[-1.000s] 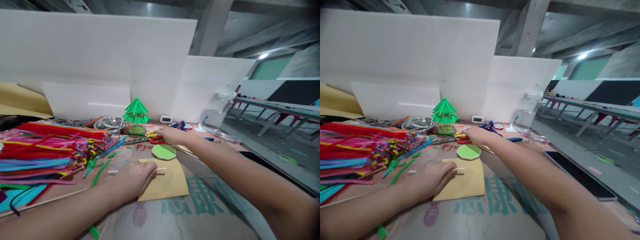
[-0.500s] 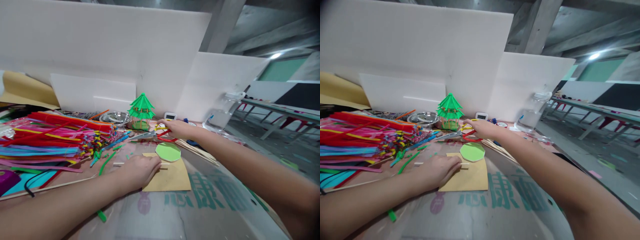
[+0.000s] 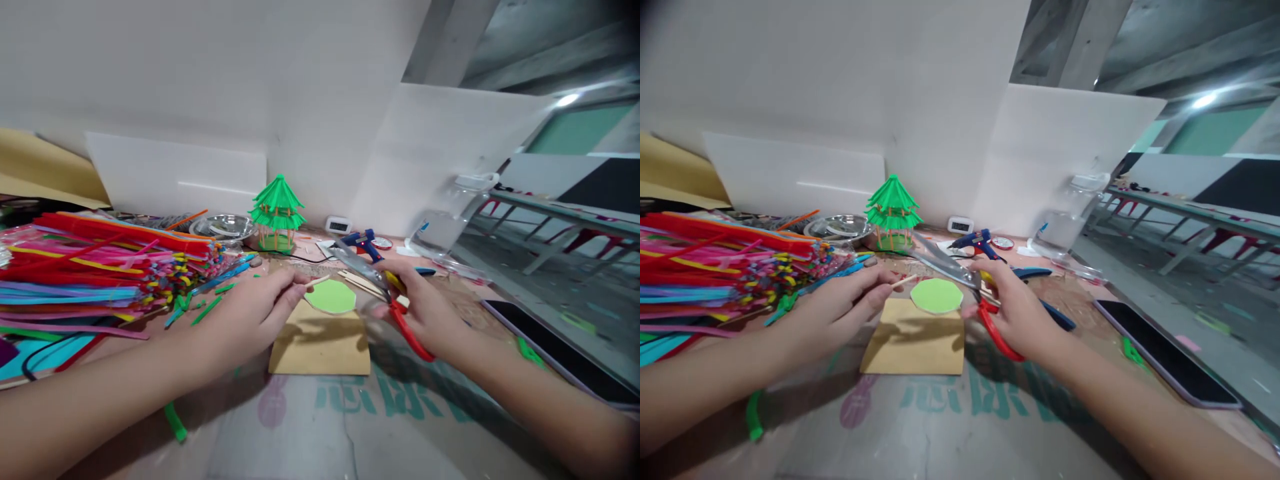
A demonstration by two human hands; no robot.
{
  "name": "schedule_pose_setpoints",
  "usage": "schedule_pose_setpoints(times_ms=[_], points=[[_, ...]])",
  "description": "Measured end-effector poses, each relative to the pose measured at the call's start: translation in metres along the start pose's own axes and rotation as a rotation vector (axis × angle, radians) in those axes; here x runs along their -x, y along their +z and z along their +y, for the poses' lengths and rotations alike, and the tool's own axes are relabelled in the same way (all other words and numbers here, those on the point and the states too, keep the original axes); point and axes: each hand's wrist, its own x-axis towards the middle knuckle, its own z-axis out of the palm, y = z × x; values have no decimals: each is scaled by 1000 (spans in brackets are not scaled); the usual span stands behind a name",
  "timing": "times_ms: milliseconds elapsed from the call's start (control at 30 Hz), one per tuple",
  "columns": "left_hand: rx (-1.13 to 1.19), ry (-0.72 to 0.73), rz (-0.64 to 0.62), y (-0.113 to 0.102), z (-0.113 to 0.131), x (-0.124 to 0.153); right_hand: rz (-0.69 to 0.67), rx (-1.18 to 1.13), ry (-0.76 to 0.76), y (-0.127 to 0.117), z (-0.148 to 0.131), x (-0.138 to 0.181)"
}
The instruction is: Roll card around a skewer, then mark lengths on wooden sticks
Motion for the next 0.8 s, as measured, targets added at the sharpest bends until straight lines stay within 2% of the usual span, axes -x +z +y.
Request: schedule_pose_setpoints(times_ms=[100, 200, 300, 467, 800], points=[[-33, 62, 20, -4, 1, 0, 22, 70, -124, 4, -6, 3], [-86, 107, 30, -7, -3, -2, 81, 144, -182, 7, -7, 3], [-119, 202, 60, -10, -8, -5, 75, 213, -220, 7, -6, 3], [-115, 308, 144, -10, -9, -6, 47, 223, -264, 6, -5, 6], [-70, 318, 112, -4, -15, -2, -24, 210, -238, 9, -10, 12]])
